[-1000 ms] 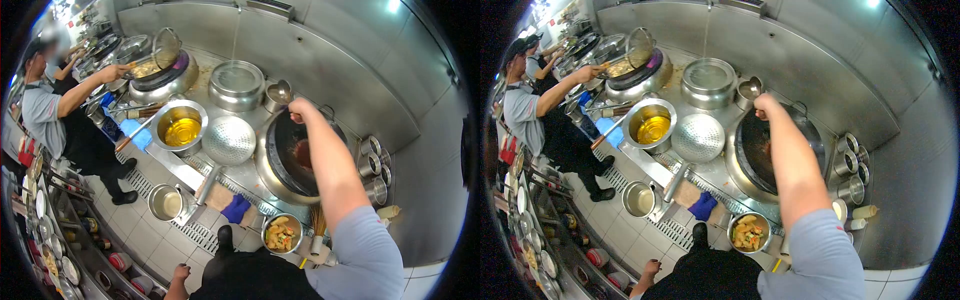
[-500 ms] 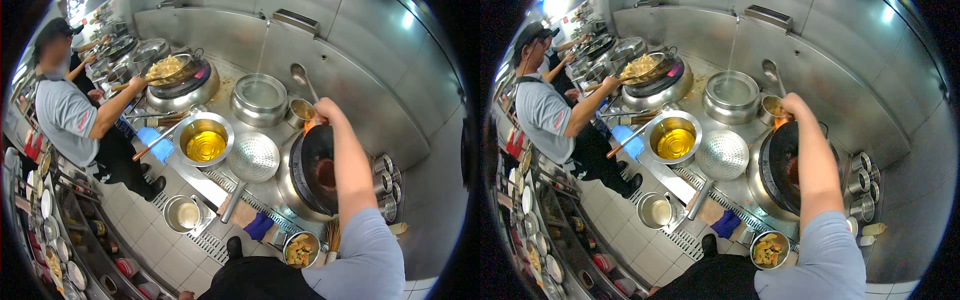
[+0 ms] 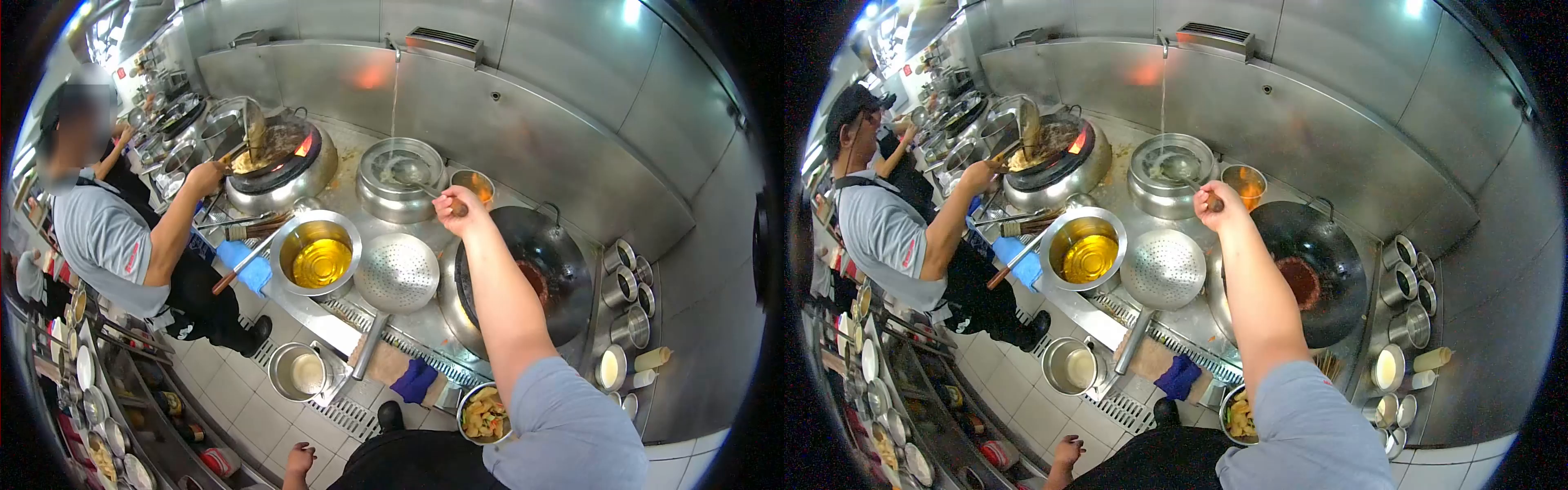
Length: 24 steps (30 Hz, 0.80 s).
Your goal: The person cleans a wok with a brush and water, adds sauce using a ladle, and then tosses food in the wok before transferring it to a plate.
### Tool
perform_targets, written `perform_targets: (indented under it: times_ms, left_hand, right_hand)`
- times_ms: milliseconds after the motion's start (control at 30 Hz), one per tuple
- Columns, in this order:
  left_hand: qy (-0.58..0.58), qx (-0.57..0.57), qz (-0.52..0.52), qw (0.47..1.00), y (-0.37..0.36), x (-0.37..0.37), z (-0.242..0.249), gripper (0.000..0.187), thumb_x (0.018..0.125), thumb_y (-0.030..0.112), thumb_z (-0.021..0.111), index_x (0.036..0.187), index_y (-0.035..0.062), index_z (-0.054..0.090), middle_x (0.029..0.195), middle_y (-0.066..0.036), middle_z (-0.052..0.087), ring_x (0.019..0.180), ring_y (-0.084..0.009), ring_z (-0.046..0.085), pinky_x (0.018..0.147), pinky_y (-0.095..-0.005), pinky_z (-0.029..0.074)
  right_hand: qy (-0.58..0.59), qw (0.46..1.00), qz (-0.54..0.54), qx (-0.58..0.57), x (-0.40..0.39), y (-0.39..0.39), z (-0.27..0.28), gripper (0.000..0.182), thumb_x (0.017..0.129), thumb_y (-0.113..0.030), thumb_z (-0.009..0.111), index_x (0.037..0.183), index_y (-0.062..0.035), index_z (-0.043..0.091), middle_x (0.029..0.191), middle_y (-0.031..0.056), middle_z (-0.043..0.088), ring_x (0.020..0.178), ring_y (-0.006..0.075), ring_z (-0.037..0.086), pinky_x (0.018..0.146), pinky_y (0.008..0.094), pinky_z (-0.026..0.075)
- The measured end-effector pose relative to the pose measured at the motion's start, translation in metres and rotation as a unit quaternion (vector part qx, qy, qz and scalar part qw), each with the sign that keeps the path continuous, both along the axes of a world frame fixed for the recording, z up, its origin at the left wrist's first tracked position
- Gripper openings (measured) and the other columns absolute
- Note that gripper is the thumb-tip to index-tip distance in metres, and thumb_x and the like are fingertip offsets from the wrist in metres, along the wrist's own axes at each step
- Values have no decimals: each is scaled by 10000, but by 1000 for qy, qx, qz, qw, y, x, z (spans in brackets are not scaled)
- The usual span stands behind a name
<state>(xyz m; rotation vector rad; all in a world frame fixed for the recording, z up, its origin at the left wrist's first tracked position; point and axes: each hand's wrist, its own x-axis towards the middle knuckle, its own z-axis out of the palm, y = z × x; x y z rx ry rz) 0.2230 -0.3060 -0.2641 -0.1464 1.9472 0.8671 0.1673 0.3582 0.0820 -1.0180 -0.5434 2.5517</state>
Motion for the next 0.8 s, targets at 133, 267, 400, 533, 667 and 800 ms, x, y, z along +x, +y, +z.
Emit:
perform_targets:
  times_ms: [133,267,400,533,667,800]
  left_hand:
    - [-55,-37,13,998,-22,23,-14,383,796,135,588,1126,-55,546,887,-181,665,734,-236,678,729,-321,521]
    - [63,2,-629,775,-93,21,-117,364,825,207,549,1117,-7,585,969,-177,652,960,-269,630,767,-394,507]
    - [44,0,-537,842,-90,32,-96,339,834,229,554,1063,-18,597,917,-162,662,828,-239,653,685,-379,515]
    - [-26,-39,-324,945,-19,10,-67,337,854,269,542,1024,-14,611,885,-154,670,731,-212,666,618,-369,517]
    - [-123,-28,-246,961,83,16,10,348,879,305,526,1018,2,624,877,-151,670,732,-204,660,626,-334,515]
    - [-255,-29,-526,811,179,38,124,355,884,308,537,1001,-16,620,834,-124,649,715,-201,648,621,-293,520]
  right_hand:
    - [-83,987,97,94,53,-3,37,96,769,-53,504,736,-56,415,606,23,476,459,84,472,390,216,346]
    - [-218,915,147,307,100,5,69,86,778,-63,534,721,-45,471,596,35,513,433,102,477,364,244,358]
    - [-383,770,152,487,147,2,94,85,768,-72,551,781,10,529,579,78,530,432,138,506,354,294,379]
    - [-509,494,107,696,237,-5,103,188,762,-93,553,911,22,544,721,179,611,624,319,611,540,428,475]
    - [-535,398,3,745,358,-81,115,474,759,-103,542,1222,-42,466,862,207,634,819,396,602,710,471,474]
    - [-501,651,-49,568,487,-168,108,521,768,-22,487,1286,-56,447,626,77,550,470,175,540,457,321,433]
